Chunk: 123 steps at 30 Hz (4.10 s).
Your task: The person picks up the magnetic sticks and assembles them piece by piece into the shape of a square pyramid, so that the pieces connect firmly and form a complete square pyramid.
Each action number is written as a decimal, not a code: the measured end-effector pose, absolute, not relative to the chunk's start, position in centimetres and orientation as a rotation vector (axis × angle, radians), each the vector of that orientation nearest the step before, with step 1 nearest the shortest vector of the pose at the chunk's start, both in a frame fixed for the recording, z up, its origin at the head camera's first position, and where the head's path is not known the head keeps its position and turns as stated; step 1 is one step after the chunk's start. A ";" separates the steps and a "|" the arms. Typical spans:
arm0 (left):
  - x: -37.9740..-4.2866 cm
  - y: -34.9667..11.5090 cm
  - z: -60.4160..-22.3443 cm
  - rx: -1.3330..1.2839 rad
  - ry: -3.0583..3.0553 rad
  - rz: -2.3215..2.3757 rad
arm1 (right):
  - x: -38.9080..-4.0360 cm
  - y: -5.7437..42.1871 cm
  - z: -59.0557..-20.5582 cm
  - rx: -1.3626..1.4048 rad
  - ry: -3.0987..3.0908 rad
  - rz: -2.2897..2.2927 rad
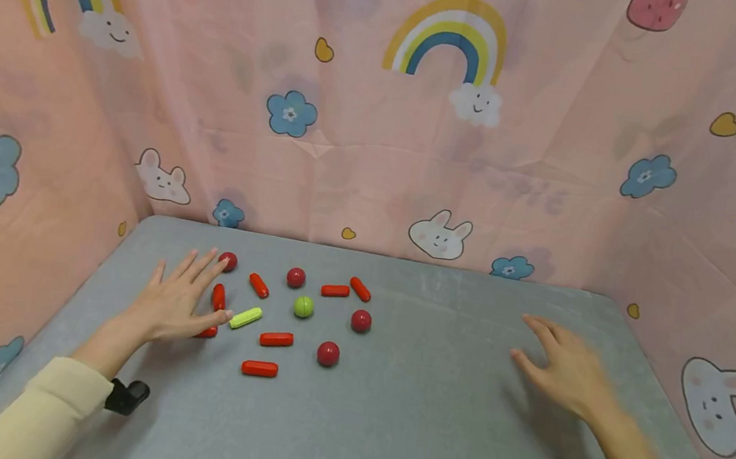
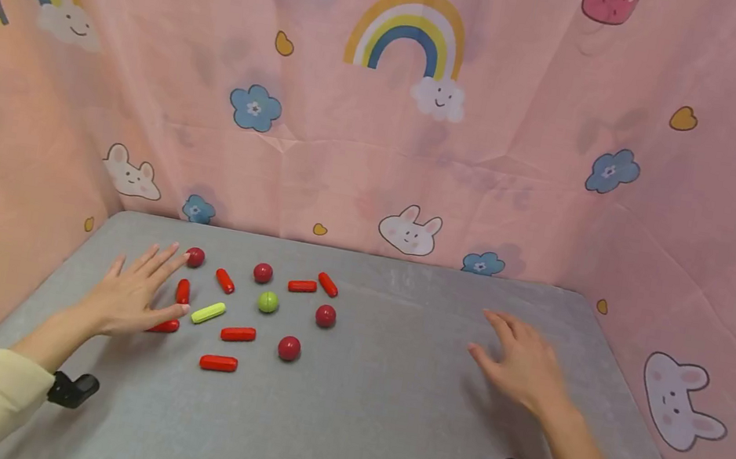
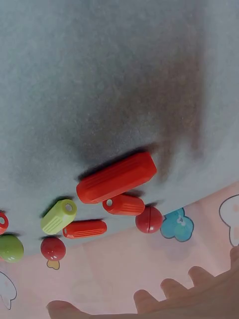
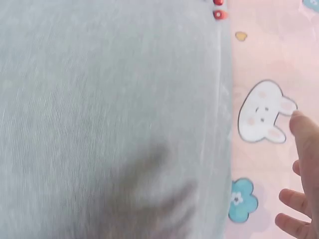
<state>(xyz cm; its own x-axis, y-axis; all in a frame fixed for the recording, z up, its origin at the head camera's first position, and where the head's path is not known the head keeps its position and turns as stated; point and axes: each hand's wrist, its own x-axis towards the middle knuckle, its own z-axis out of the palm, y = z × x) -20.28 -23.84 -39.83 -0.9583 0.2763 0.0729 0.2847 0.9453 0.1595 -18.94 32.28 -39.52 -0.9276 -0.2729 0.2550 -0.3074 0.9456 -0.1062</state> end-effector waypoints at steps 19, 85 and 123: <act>-18.7 -22.9 -41.1 -0.498 -2.849 -0.515 | -19.6 25.8 -41.4 0.616 -2.692 0.499; -16.9 -17.5 -45.4 -0.688 -3.003 -0.915 | -18.9 7.4 -46.2 0.743 -2.794 1.022; -18.2 -9.2 -45.0 -0.877 -2.820 -0.942 | -17.1 13.1 -45.7 0.641 -2.790 1.285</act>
